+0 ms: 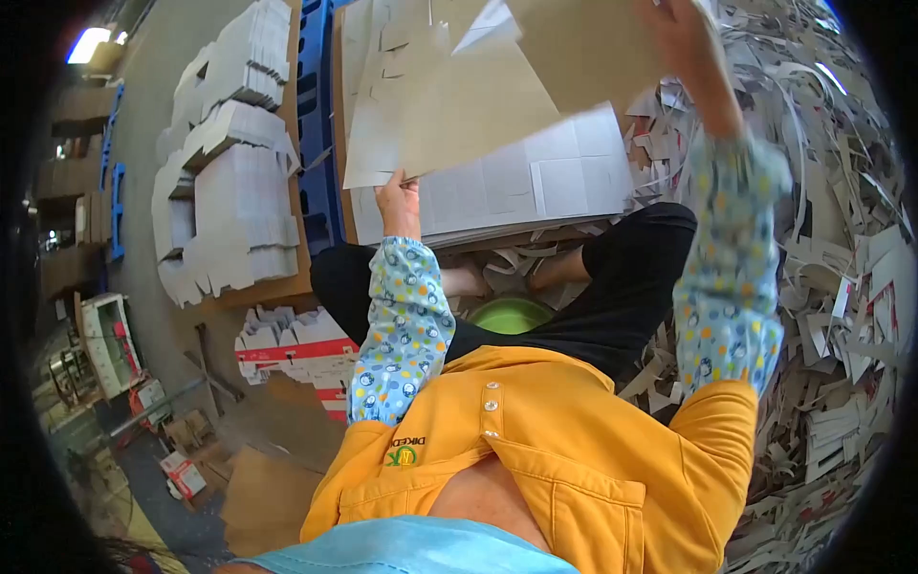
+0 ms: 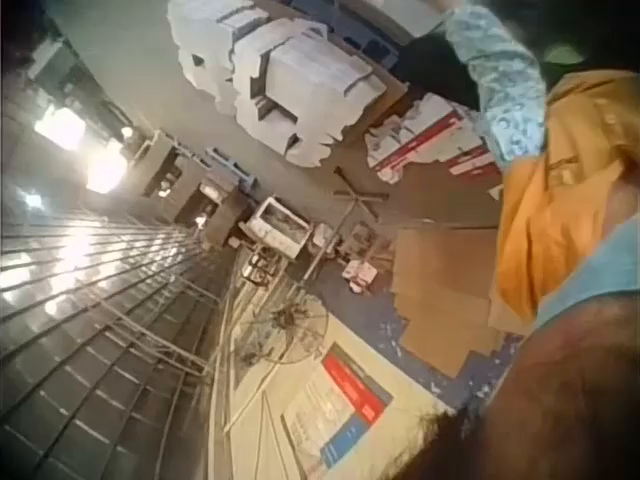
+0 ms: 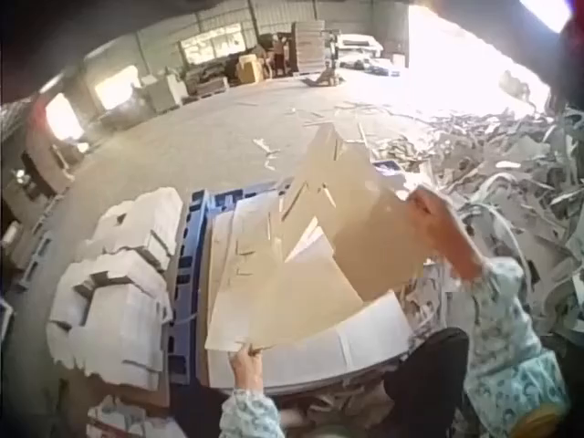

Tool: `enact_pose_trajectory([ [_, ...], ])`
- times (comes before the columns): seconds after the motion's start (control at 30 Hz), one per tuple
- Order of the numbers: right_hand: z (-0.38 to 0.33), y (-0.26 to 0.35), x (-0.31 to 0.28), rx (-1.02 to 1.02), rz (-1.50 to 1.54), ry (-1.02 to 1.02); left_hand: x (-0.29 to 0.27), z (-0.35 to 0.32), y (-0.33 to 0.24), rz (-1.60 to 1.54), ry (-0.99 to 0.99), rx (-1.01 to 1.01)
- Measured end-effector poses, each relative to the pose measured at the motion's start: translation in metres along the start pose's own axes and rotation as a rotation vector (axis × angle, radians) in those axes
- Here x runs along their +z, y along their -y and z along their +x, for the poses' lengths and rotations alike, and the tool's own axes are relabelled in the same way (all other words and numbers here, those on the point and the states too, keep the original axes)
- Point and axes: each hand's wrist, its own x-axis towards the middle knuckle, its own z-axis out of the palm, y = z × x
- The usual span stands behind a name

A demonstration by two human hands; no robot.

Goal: Stripping waste material from die-cut cardboard blanks and stacking the finished pieces.

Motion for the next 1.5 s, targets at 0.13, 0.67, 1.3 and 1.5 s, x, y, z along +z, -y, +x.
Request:
enact_pose_trajectory([
  [0.13,-0.118,-0.043,0.004,0.118,0.085,-0.104,-0.021,-0.045,0.007,0.17,-0.077,0.045],
  [0.67,-0.19,-0.195,0.126,0.607,-0.254,0.369,-0.093,-0.04,0.04,0.466,-0.503,-0.013],
  [1.3,-0.216,-0.28,0.164,0.434,-0.695,0.818,-0.086,-0.044,0.043,0.49,-0.397,-0.249],
  [1.5,-0.197,-0.198,0.128,0.703,-0.177,0.609,-0.106,-0.042,0.04,0.451,-0.431,-0.225],
])
